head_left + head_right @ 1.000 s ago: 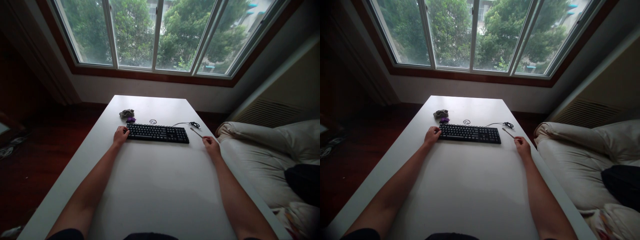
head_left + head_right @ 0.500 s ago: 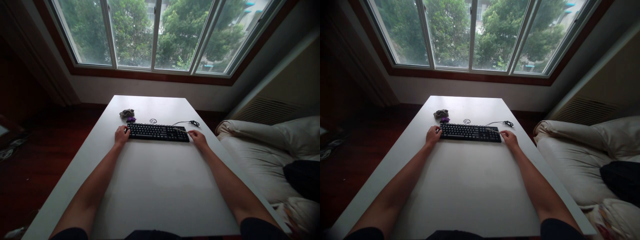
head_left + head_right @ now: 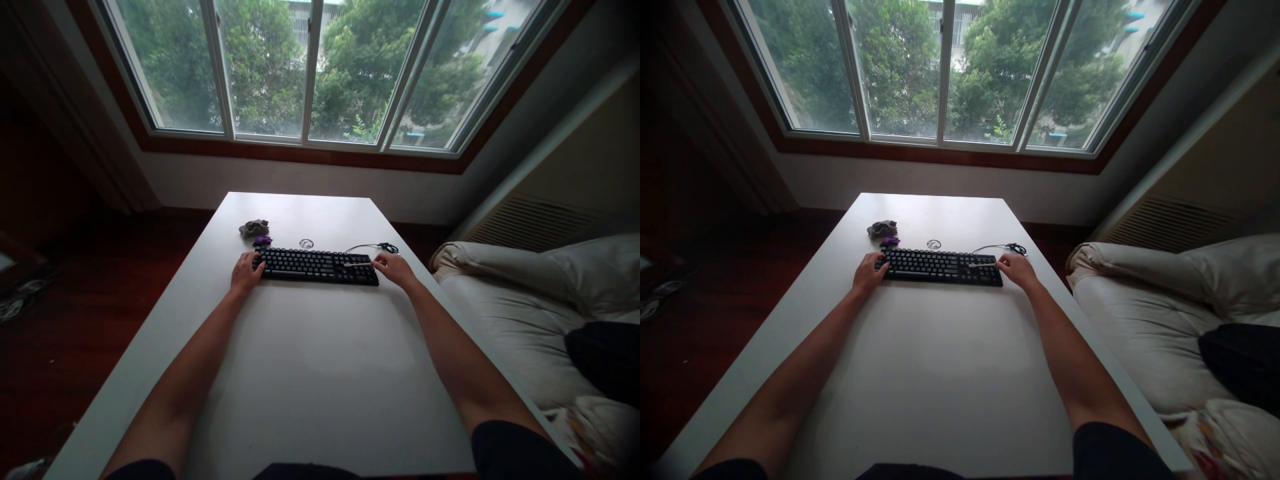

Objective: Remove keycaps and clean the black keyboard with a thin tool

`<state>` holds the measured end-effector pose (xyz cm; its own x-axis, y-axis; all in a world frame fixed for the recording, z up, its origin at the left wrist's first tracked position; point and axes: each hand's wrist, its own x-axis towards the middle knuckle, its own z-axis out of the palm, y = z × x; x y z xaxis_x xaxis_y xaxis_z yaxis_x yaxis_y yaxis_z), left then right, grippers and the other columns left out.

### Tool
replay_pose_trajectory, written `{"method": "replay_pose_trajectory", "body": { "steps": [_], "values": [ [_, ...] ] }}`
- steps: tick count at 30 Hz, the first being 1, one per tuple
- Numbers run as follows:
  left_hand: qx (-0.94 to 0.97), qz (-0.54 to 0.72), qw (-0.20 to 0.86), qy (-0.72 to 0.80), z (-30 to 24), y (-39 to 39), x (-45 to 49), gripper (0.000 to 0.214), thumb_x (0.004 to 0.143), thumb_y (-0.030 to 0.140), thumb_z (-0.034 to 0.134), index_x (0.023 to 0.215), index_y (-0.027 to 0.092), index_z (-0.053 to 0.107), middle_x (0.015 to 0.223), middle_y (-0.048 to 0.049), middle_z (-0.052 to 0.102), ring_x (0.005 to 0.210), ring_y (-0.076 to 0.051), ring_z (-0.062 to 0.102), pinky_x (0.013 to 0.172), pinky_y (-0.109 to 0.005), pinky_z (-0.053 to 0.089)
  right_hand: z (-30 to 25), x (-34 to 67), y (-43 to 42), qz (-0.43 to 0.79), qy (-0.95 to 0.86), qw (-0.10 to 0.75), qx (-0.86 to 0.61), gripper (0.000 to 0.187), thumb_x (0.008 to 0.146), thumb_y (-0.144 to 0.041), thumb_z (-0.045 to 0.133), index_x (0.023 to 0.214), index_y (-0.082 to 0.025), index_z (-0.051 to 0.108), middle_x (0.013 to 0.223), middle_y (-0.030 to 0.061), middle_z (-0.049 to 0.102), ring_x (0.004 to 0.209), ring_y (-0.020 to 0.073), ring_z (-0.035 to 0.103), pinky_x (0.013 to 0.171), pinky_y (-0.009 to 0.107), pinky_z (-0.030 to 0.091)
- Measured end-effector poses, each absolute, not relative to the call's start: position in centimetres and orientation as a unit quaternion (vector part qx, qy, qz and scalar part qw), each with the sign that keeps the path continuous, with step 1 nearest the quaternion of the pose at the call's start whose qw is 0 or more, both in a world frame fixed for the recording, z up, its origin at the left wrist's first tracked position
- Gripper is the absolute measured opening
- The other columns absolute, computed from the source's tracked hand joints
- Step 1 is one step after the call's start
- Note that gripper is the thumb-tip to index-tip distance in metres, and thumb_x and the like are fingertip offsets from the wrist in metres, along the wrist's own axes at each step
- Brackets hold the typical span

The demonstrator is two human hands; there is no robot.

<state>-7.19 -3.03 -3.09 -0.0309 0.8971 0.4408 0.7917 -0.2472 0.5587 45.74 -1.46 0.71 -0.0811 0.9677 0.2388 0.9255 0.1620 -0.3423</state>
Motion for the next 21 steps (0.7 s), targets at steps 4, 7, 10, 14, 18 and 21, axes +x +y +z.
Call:
{"method": "replay_pose_trajectory", "body": {
  "steps": [4,7,10,14,18,21],
  "values": [
    [0.695,0.376,0.059,0.611,-3.4,-2.9,-7.3,0.031,0.091,0.035,0.063,0.12,0.024,0.064,0.129,-0.0104,0.061,0.121,-0.028,0.06,0.109,-0.042,0.048,0.1,48.5,-0.5,0.113,-0.644,0.258,-0.711,0.037,0.087,-0.056,0.059,0.092,-0.021,0.073,0.085,0.005,0.072,0.076,0.0208,0.061,0.068,0.03,0.041],
    [0.699,0.376,0.048,0.607,-3.5,-2.9,-7.2,0.032,0.091,0.035,0.062,0.121,0.023,0.064,0.13,-0.0106,0.061,0.121,-0.028,0.06,0.109,-0.044,0.048,-0.1,49.3,0.5,0.095,-0.576,0.268,-0.766,0.038,0.09,-0.054,0.058,0.099,-0.02,0.073,0.087,0.007,0.072,0.077,0.0223,0.061,0.068,0.03,0.041],
    [0.703,0.379,0.042,0.6,-3.7,-2.9,-7.2,0.032,0.092,0.036,0.061,0.121,0.023,0.064,0.132,-0.0112,0.06,0.123,-0.029,0.059,0.111,-0.044,0.047,-0.3,49.5,1.8,0.007,-0.516,0.28,-0.809,0.039,0.098,-0.041,0.045,0.106,-0.018,0.074,0.095,0.0142,0.072,0.085,0.026,0.06,0.074,0.033,0.042],
    [0.714,0.373,0.045,0.592,-3.6,-2.8,-7.0,0.04,0.09,0.039,0.063,0.127,0.023,0.062,0.141,-0.0119,0.055,0.131,-0.031,0.054,0.115,-0.047,0.044,-0.9,49.4,3.6,-0.068,-0.575,0.258,-0.773,0.042,0.099,-0.033,0.041,0.117,-0.016,0.075,0.119,0.0181,0.068,0.107,0.0313,0.056,0.091,0.038,0.043],
    [0.735,0.342,0.061,0.582,-3.3,-2.8,-6.7,0.055,0.089,0.048,0.066,0.137,0.023,0.057,0.155,-0.0126,0.044,0.141,-0.034,0.047,0.119,-0.05,0.04,-1.4,49.5,5.5,-0.038,-0.647,0.185,-0.739,0.042,0.097,-0.028,0.043,0.126,-0.024,0.073,0.134,0.0097,0.063,0.12,0.0296,0.05,0.102,0.04,0.041],
    [0.748,0.315,0.081,0.579,-3.2,-2.8,-6.8,0.071,0.086,0.055,0.068,0.147,0.024,0.05,0.162,-0.0129,0.036,0.144,-0.036,0.043,0.119,-0.052,0.039,-1.4,49.3,6.5,-0.019,-0.656,0.129,-0.743,0.044,0.097,-0.028,0.045,0.132,-0.029,0.07,0.138,0.0091,0.06,0.121,0.0297,0.049,0.105,0.043,0.039]
  ]
}}
